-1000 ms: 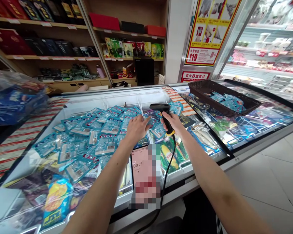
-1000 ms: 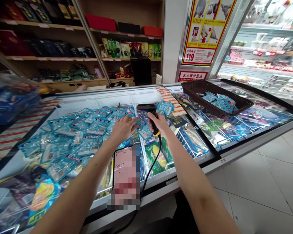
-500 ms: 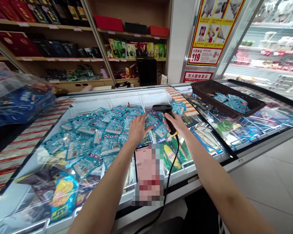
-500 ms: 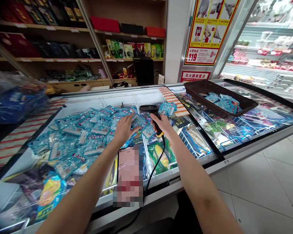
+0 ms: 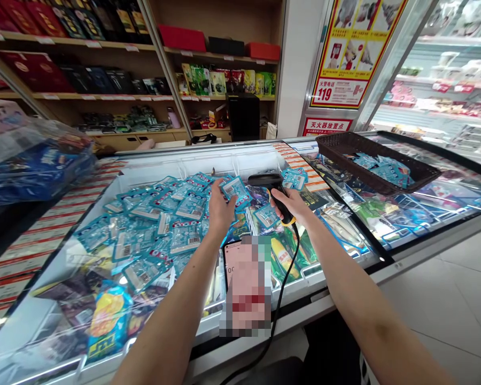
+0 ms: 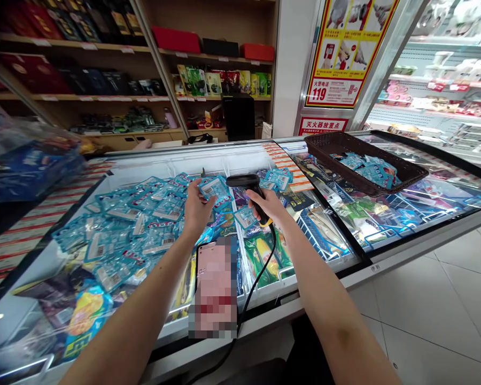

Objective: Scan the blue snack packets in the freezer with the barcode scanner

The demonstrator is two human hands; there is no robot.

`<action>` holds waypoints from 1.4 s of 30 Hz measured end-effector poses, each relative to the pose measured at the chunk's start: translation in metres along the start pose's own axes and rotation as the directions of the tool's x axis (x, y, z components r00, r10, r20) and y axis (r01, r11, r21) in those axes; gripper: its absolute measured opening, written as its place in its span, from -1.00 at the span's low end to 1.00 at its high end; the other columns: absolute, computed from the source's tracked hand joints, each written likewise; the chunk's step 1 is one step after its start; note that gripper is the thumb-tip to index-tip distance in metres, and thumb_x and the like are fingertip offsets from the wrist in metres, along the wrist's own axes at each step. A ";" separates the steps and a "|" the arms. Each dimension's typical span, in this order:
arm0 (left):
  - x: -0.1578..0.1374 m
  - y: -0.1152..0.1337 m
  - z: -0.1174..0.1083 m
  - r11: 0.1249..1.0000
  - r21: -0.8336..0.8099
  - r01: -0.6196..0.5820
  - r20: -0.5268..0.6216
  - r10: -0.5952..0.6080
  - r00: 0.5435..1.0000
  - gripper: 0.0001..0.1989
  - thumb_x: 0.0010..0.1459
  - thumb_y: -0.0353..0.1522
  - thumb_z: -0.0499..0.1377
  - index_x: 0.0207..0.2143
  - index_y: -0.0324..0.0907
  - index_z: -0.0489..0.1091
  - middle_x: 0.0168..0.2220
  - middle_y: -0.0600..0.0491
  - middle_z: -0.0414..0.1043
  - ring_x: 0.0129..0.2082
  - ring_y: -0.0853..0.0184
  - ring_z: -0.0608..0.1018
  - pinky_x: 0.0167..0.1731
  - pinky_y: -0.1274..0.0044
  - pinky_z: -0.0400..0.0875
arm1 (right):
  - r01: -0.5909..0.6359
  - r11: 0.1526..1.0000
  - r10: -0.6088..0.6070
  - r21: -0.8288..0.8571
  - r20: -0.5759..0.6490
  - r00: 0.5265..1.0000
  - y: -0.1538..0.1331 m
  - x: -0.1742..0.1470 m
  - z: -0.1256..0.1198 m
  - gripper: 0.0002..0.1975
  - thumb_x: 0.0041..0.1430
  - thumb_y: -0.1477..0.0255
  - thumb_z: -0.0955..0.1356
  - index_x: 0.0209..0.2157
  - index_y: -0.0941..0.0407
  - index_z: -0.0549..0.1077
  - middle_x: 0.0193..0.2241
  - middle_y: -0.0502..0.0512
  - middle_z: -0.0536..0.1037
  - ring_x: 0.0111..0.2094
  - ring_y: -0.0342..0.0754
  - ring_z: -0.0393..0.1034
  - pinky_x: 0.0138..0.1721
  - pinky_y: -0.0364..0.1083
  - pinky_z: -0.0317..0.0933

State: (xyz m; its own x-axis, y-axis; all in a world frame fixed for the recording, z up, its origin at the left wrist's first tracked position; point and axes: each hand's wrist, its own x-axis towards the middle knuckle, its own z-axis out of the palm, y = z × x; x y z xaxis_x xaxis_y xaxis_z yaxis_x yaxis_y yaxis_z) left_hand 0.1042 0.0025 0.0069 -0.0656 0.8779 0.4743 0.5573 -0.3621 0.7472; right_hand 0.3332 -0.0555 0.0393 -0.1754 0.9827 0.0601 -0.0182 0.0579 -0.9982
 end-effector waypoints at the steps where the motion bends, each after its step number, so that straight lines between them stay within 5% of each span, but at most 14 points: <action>1: 0.000 0.000 0.000 1.000 0.000 0.001 -0.003 -0.001 1.000 -0.37 0.10 -0.36 0.19 0.23 -0.25 0.14 -0.18 -0.08 0.42 -0.29 0.23 0.50 -0.20 0.33 0.45 | 0.008 1.000 -0.008 -0.001 0.009 1.000 -0.001 -0.001 0.001 -0.51 0.07 -0.07 0.38 -0.48 0.11 0.39 -0.71 -0.01 0.37 -0.71 -0.16 0.25 -0.71 -0.17 0.15; 8: -0.002 0.004 -0.001 0.999 0.053 0.006 0.002 -0.006 1.000 -0.40 0.09 -0.34 0.20 0.21 -0.17 0.21 -0.26 -0.03 0.43 -0.37 0.24 0.49 -0.23 0.33 0.43 | 0.014 1.000 -0.015 0.028 0.063 0.998 -0.006 -0.005 0.007 -0.52 0.01 -0.07 0.42 -0.43 0.09 0.38 -0.59 -0.01 0.43 -0.68 -0.18 0.25 -0.69 -0.16 0.14; 32: -0.002 -0.001 -0.001 0.999 0.041 -0.010 0.010 0.010 1.000 -0.22 0.12 -0.30 0.21 0.35 -0.20 0.02 -0.45 0.08 0.25 -0.45 0.26 0.43 -0.28 0.36 0.41 | 0.056 0.995 -0.037 -0.082 0.218 0.975 -0.015 -0.013 0.009 -0.55 0.12 -0.02 0.37 -0.42 0.11 0.36 -0.67 -0.06 0.40 -0.72 -0.19 0.24 -0.68 -0.18 0.09; 36: -0.002 -0.002 0.000 0.998 0.044 -0.035 -0.020 0.036 0.999 -0.27 0.14 -0.34 0.19 0.33 -0.18 0.03 -0.30 -0.01 0.33 -0.37 0.27 0.45 -0.20 0.33 0.43 | 0.048 0.998 -0.042 -0.041 0.143 0.989 -0.012 -0.011 0.008 -0.54 0.10 -0.03 0.38 -0.43 0.12 0.36 -0.67 -0.06 0.39 -0.70 -0.19 0.25 -0.68 -0.19 0.12; 42: -0.003 0.007 -0.008 0.977 0.172 -0.124 -0.125 0.146 0.981 -0.45 0.19 -0.41 0.08 0.25 -0.20 0.17 0.09 -0.23 0.23 0.02 0.10 0.41 0.02 0.26 0.35 | 0.063 0.998 -0.064 -0.016 -0.083 0.994 -0.003 -0.002 0.000 -0.51 0.07 -0.07 0.37 -0.49 0.10 0.34 -0.71 -0.03 0.38 -0.72 -0.17 0.23 -0.71 -0.17 0.12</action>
State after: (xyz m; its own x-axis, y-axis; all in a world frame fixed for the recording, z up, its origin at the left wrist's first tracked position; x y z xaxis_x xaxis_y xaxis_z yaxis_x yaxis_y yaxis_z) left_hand 0.1022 -0.0055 0.0144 -0.0864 0.7692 0.6332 0.6949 -0.4089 0.5915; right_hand 0.3338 -0.0577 0.0427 -0.0914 0.9882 0.1230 -0.0130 0.1224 -0.9924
